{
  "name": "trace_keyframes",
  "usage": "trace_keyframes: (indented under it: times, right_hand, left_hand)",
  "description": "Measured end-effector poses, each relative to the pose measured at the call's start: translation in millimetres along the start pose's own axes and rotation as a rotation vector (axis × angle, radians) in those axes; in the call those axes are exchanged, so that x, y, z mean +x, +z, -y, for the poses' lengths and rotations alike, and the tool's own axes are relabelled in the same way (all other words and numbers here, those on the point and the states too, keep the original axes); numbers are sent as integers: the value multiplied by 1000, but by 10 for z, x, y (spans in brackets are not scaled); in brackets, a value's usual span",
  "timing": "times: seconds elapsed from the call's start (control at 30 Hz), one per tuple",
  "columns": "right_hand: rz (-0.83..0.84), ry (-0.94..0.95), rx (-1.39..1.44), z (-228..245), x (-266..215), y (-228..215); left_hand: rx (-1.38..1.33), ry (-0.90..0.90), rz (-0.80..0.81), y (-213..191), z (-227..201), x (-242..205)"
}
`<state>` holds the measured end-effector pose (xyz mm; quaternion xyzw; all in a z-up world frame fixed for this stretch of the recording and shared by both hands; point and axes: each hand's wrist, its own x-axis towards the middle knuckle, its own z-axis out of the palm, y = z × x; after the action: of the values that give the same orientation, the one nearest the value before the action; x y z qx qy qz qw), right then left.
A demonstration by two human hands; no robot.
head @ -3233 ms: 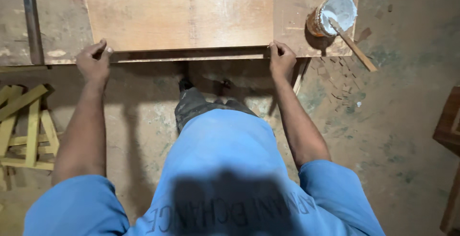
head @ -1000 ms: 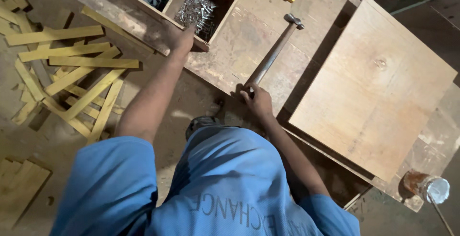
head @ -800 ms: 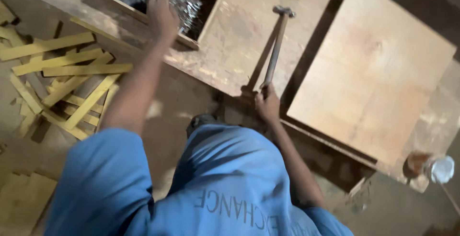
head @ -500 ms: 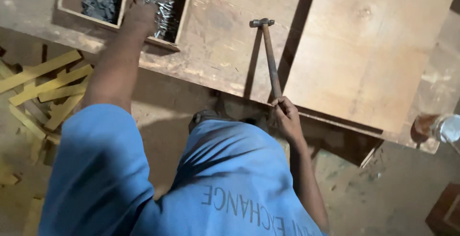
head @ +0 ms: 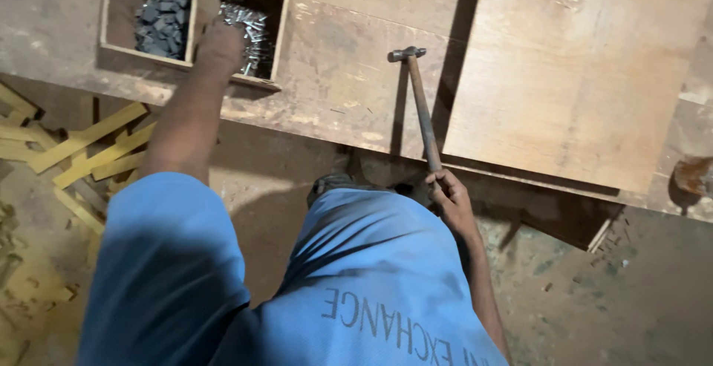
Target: The person applies glue to the edge of a wooden strip with a brush, positions the strip onto a wooden board, and hammers nails into the strip to secure it.
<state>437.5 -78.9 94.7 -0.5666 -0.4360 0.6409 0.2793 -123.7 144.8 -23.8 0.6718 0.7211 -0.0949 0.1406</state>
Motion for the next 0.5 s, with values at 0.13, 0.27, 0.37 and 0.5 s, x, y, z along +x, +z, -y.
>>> trace_keyframes:
  times: [0.13, 0.27, 0.37, 0.5]
  right_hand:
    - [1, -39, -21, -157, 65, -9]
    - [60, -94, -30, -205, 54, 8]
    - [22, -27, -53, -127, 23, 47]
    - [12, 63, -1, 3, -41, 128]
  left_hand:
    - [-49, -4, -2, -134, -76, -90]
    - [-126, -167, 286, -300, -152, -115]
    - [-102, -36, 7, -279, -146, -113]
    - [18, -12, 128, -74, -120, 80]
